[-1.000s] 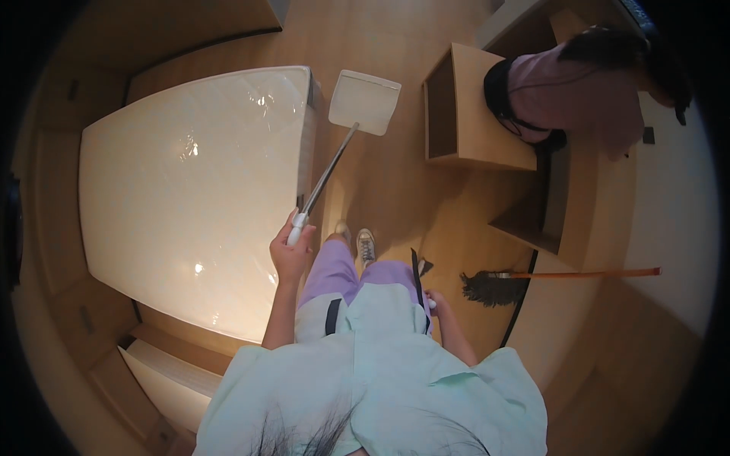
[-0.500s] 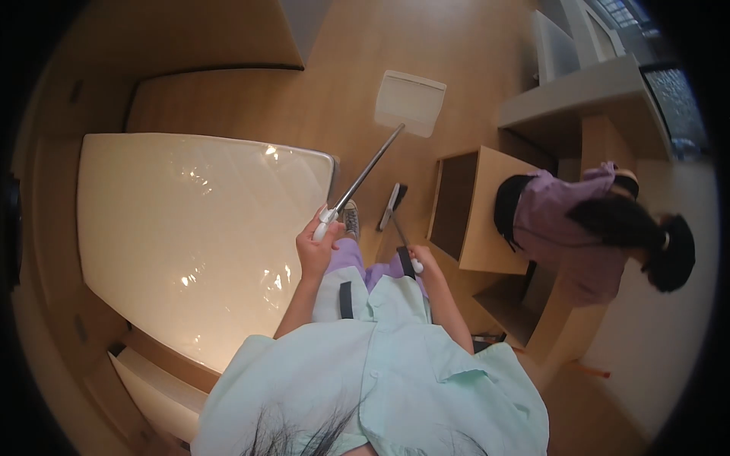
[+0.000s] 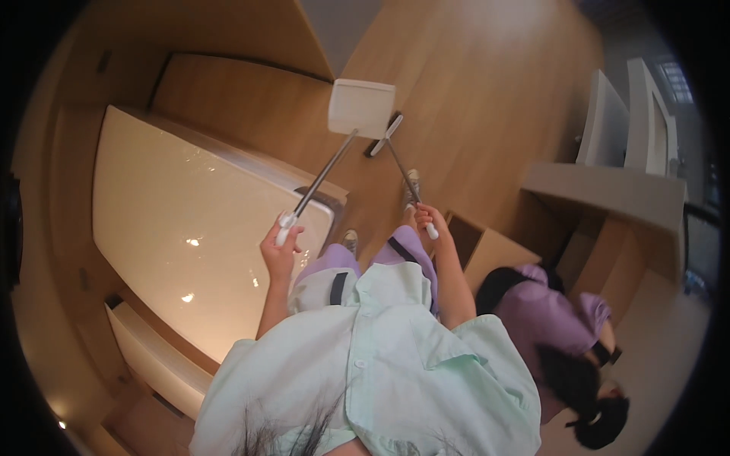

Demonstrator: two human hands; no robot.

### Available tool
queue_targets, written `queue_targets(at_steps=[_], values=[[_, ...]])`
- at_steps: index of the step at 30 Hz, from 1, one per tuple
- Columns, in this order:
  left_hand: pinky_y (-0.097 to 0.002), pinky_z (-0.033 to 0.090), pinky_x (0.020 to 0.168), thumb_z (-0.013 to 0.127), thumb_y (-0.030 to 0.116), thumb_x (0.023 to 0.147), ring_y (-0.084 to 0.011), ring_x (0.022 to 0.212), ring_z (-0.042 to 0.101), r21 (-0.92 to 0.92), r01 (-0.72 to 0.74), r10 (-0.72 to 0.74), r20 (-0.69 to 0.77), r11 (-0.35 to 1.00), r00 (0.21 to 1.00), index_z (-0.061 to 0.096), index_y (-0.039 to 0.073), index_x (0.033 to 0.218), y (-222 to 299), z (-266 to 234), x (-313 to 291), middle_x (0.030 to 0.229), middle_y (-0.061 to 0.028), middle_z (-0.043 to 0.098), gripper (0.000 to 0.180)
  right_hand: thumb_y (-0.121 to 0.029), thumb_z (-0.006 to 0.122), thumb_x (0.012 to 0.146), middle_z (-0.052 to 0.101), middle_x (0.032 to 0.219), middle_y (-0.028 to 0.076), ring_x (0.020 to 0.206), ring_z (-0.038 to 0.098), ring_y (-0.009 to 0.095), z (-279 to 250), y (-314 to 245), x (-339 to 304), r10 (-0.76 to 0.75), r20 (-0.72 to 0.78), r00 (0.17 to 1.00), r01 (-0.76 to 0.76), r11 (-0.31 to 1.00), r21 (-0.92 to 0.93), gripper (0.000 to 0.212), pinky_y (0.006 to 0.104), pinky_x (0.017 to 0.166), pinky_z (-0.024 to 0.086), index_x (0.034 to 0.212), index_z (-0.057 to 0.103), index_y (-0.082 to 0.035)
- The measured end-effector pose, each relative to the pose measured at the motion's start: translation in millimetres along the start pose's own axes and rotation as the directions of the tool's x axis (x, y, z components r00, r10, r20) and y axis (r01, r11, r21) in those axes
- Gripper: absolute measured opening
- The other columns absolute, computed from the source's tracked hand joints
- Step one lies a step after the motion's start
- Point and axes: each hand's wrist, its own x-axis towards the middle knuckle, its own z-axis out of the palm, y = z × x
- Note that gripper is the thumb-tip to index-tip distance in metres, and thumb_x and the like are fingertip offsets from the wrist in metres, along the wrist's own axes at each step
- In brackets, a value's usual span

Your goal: The person sweeps the floor throughout the room using a broom and collects debris into a dustpan.

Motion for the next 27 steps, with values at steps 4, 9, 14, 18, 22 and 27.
queue_targets(at_steps=[4,9,14,18,22,27], values=[[-0.0209,0.045,0.044,0.063,0.01,0.083,-0.0058,0.051,0.054,0.038,0.0,0.006,-0.177,0.999,0.984,0.058,0.003,0.12,2,55,28,0.079,-0.0038,0.067,0.039,-0.016,0.044,0.096,0.039,0.058,-0.005,0.04,0.037,0.002,16,-90,-27,0.011,0.092,0.996,-0.014,0.999,0.035,0.011,0.0166,0.035,0.031,0.099,0.049,-0.007],[-0.0206,0.045,0.045,0.061,0.01,0.083,-0.0075,0.049,0.055,0.181,0.049,0.01,-0.31,0.982,0.951,0.058,0.0,0.117,-12,87,-8,0.079,-0.0039,0.068,0.036,-0.015,0.048,0.094,0.039,0.058,-0.005,0.04,0.037,0.002,11,-175,-106,-0.045,-0.181,0.982,0.002,0.973,-0.231,0.011,0.018,0.034,0.031,0.103,0.048,-0.008],[-0.0203,0.046,0.045,0.059,0.012,0.086,-0.0076,0.05,0.055,0.048,0.059,-0.03,-0.466,0.997,0.884,0.06,-0.001,0.113,-2,94,11,0.081,-0.0063,0.069,0.029,-0.013,0.05,0.09,0.038,0.053,-0.005,0.04,0.037,0.002,34,-243,-106,-0.151,-0.399,0.905,-0.031,0.91,-0.415,0.016,0.0174,0.034,0.03,0.075,0.044,-0.01],[-0.0204,0.045,0.046,0.06,0.013,0.087,-0.007,0.05,0.054,-0.022,0.1,-0.096,-0.552,0.995,0.828,0.06,-0.001,0.112,24,87,41,0.083,-0.0079,0.069,0.028,-0.01,0.049,0.087,0.037,0.051,-0.003,0.04,0.039,0.007,65,-253,-59,-0.318,-0.51,0.799,-0.063,0.8,-0.597,0.024,0.0195,0.035,0.033,0.066,0.037,-0.012],[-0.0202,0.044,0.047,0.06,0.013,0.087,-0.0067,0.049,0.052,-0.112,0.103,-0.15,-0.621,0.988,0.769,0.06,-0.001,0.112,20,70,84,0.084,-0.0078,0.069,0.029,-0.008,0.048,0.086,0.038,0.051,-0.002,0.04,0.04,0.011,95,-237,14,-0.29,-0.556,0.779,-0.107,0.812,-0.574,0.022,0.022,0.035,0.034,0.067,0.037,-0.01],[-0.0197,0.043,0.047,0.061,0.013,0.087,-0.0066,0.051,0.052,-0.245,0.073,-0.225,-0.681,0.967,0.697,0.06,-0.003,0.112,8,18,151,0.084,-0.0077,0.069,0.029,-0.002,0.048,0.083,0.045,0.057,0.003,0.046,0.045,0.014,162,-132,128,-0.242,-0.51,0.825,-0.244,0.662,-0.708,0.012,0.0279,0.04,0.039,0.072,0.046,-0.004]])
